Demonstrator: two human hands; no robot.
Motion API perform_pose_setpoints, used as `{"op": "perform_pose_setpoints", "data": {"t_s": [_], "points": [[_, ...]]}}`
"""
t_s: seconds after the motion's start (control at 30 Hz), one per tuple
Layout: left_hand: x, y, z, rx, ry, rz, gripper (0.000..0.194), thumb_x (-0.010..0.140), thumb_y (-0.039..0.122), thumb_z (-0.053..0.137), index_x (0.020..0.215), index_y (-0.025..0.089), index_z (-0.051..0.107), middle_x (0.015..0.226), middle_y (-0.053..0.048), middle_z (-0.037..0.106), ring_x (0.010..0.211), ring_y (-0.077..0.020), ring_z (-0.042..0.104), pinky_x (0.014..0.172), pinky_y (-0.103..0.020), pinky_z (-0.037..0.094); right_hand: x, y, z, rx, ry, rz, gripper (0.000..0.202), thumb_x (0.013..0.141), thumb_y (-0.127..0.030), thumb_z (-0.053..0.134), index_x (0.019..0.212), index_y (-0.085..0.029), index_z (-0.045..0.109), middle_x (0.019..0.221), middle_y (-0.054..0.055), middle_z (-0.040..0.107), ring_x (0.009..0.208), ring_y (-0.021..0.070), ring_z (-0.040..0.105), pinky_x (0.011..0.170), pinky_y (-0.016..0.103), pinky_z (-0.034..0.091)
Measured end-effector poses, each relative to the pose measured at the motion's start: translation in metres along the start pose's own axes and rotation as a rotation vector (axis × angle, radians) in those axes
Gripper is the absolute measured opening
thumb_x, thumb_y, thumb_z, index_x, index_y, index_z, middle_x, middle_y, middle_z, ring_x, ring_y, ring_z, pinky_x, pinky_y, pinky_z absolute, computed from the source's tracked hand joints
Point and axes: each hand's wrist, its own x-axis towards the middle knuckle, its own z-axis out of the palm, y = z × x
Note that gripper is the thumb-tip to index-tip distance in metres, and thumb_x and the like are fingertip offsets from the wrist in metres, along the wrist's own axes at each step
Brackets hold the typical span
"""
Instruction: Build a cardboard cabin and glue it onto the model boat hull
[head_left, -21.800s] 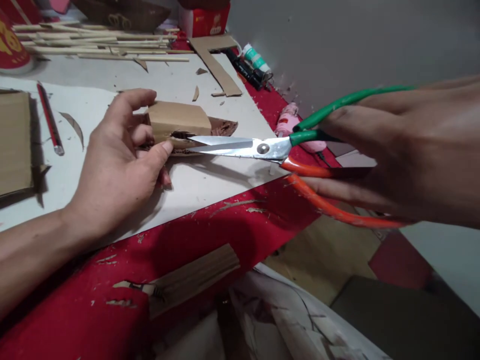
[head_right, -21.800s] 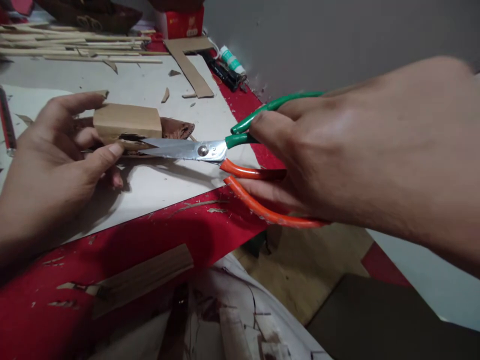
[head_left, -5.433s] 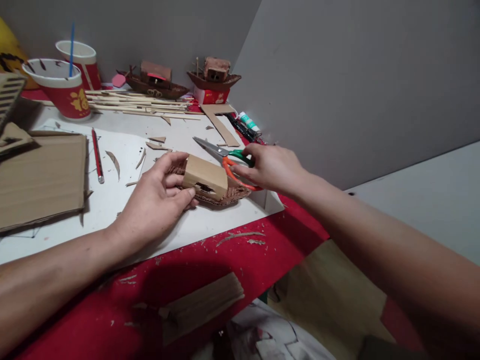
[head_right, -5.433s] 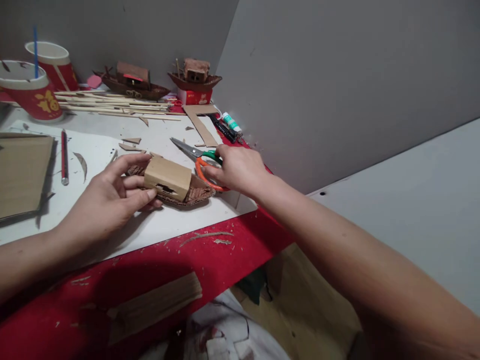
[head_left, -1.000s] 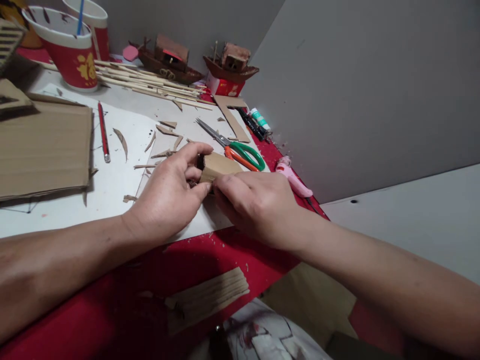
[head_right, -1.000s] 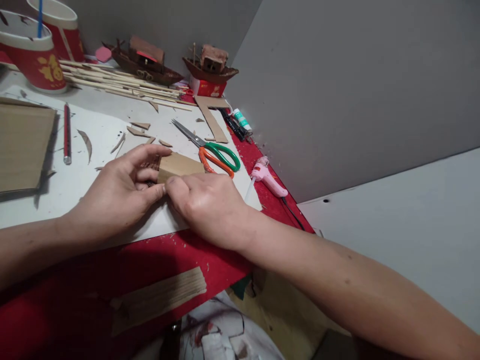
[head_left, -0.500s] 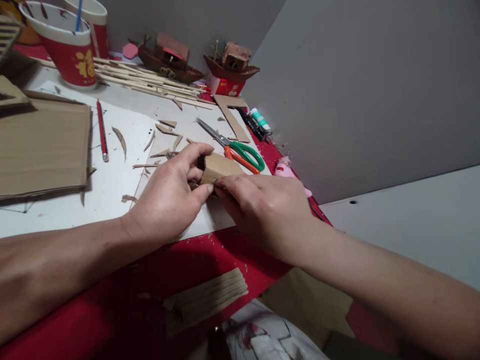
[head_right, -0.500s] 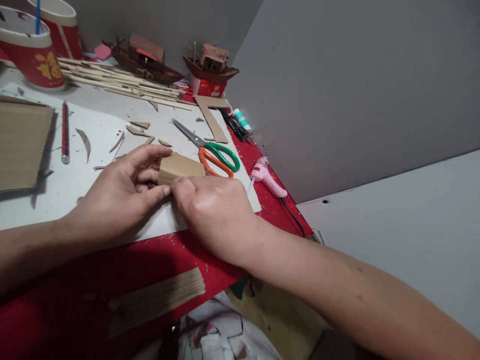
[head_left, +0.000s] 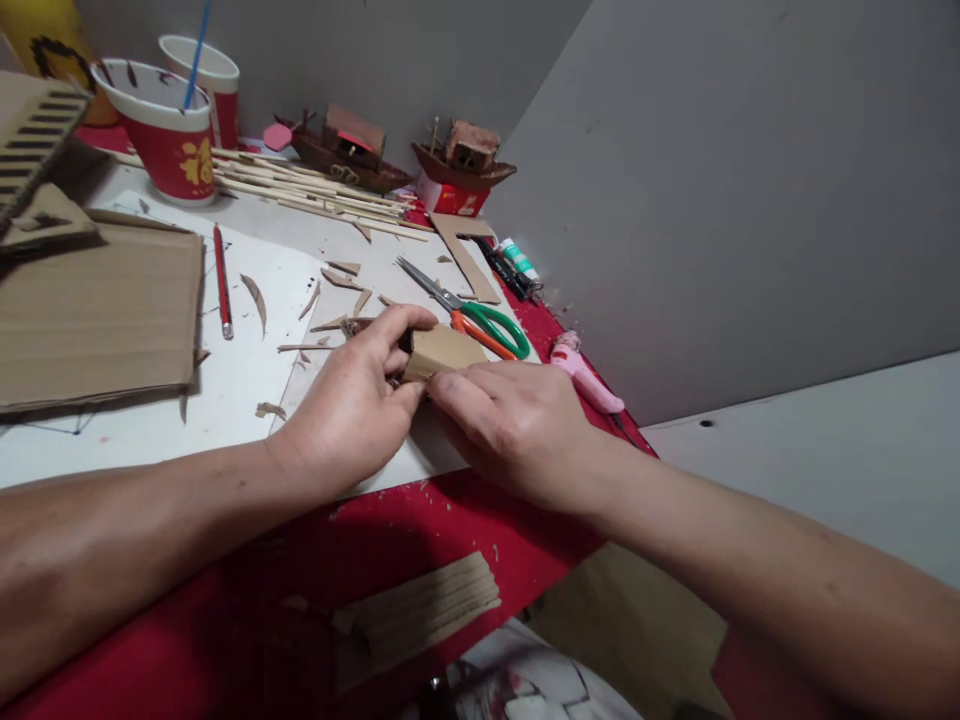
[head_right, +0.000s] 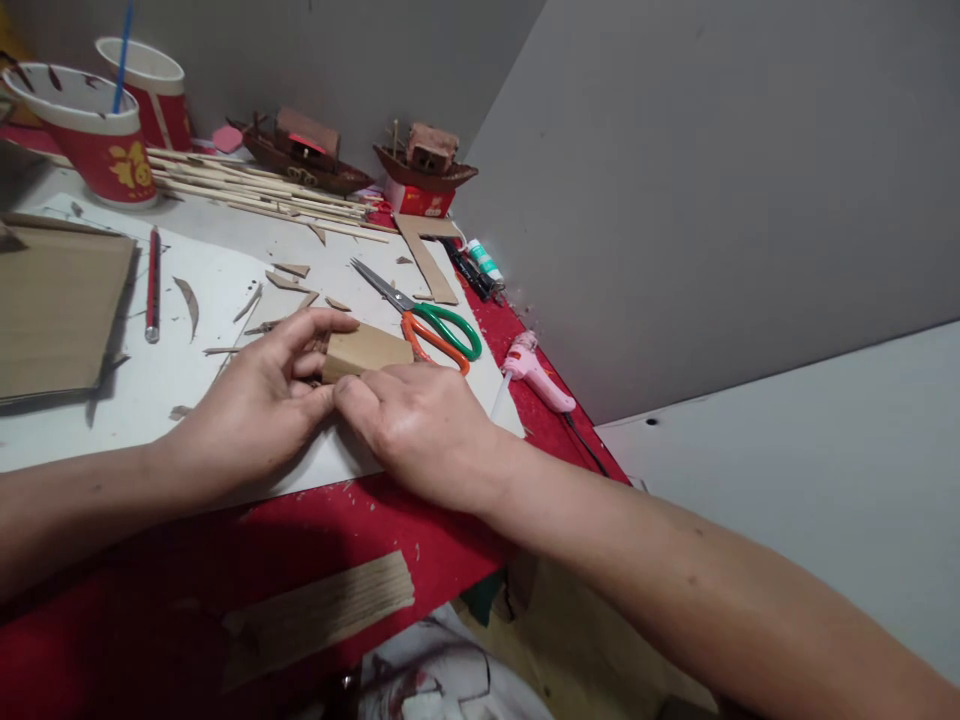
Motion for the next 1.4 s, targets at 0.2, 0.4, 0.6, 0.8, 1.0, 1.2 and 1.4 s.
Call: {"op": "perform_pose_setpoints", "data": {"t_s": [0.2,0.4,0.6,0.8,1.0,1.2,1.4], "points": [[0.000,-0.002,0.001,-0.021,-0.017,0.005,0.048,0.078,0.001,0.052,0.121,0.023,0.051,0.091,0.000,0.069,0.081,-0.0143,0.067,0.069,-0.023,0.051,-0.011,0.014,0.013,0.092,0.092,-0.059,0.027,0.094,-0.012,0.042,0.074,-0.018,0.059,0.056,-0.001,0.058,0.051,0.0121,0.052,0.052,0.026,0.039],[0.003,0.002,0.000,-0.092,0.040,-0.013,0.049,0.076,-0.005,0.050,0.118,0.022,0.051,0.098,-0.001,0.070,0.095,-0.0156,0.068,0.081,-0.025,0.054,-0.020,0.017,-0.009,0.202,0.175,0.176,0.010,0.088,-0.012,0.058,0.090,-0.022,0.060,0.076,0.001,0.073,0.063,0.0132,0.067,0.058,0.024,0.050],[0.003,0.005,0.000,-0.070,0.064,-0.099,0.057,0.077,0.001,0.053,0.128,0.026,0.049,0.094,0.000,0.069,0.048,-0.0068,0.057,0.042,-0.017,0.046,-0.026,0.011,-0.030,0.449,0.024,0.131,0.007,0.092,-0.016,0.055,0.088,-0.021,0.058,0.069,0.000,0.070,0.060,0.0111,0.065,0.057,0.022,0.049],[0.003,0.002,0.002,-0.123,0.035,-0.105,0.062,0.076,0.007,0.061,0.132,0.027,0.045,0.099,-0.001,0.069,0.039,-0.0036,0.049,0.035,-0.017,0.041,-0.035,0.000,-0.010,0.434,0.041,0.180,0.013,0.091,-0.012,0.053,0.102,-0.016,0.057,0.083,0.006,0.073,0.070,0.0133,0.068,0.062,0.023,0.052],[0.003,0.003,0.001,-0.096,0.042,-0.104,0.053,0.080,0.010,0.059,0.129,0.026,0.047,0.079,0.002,0.066,0.037,-0.0050,0.047,0.034,-0.016,0.038,-0.035,-0.011,0.009,0.167,0.091,0.164,0.029,0.093,-0.013,0.051,0.119,-0.003,0.056,0.074,0.008,0.074,0.061,0.0156,0.067,0.056,0.026,0.050],[0.003,0.003,0.002,-0.131,0.034,-0.098,0.054,0.079,0.007,0.056,0.129,0.026,0.048,0.079,0.003,0.065,0.040,-0.0049,0.046,0.037,-0.016,0.039,-0.032,-0.021,0.019,0.033,0.097,0.213,0.028,0.094,-0.019,0.050,0.117,-0.004,0.056,0.074,0.007,0.074,0.055,0.0147,0.064,0.050,0.026,0.046],[0.001,0.003,0.004,-0.061,0.076,-0.043,0.053,0.077,0.004,0.055,0.127,0.022,0.049,0.090,-0.001,0.068,0.048,-0.0047,0.051,0.047,-0.015,0.045,-0.026,-0.025,0.023,-0.022,0.100,0.258,0.025,0.093,-0.020,0.052,0.110,-0.003,0.059,0.075,0.009,0.074,0.054,0.0138,0.064,0.050,0.026,0.043]]}}
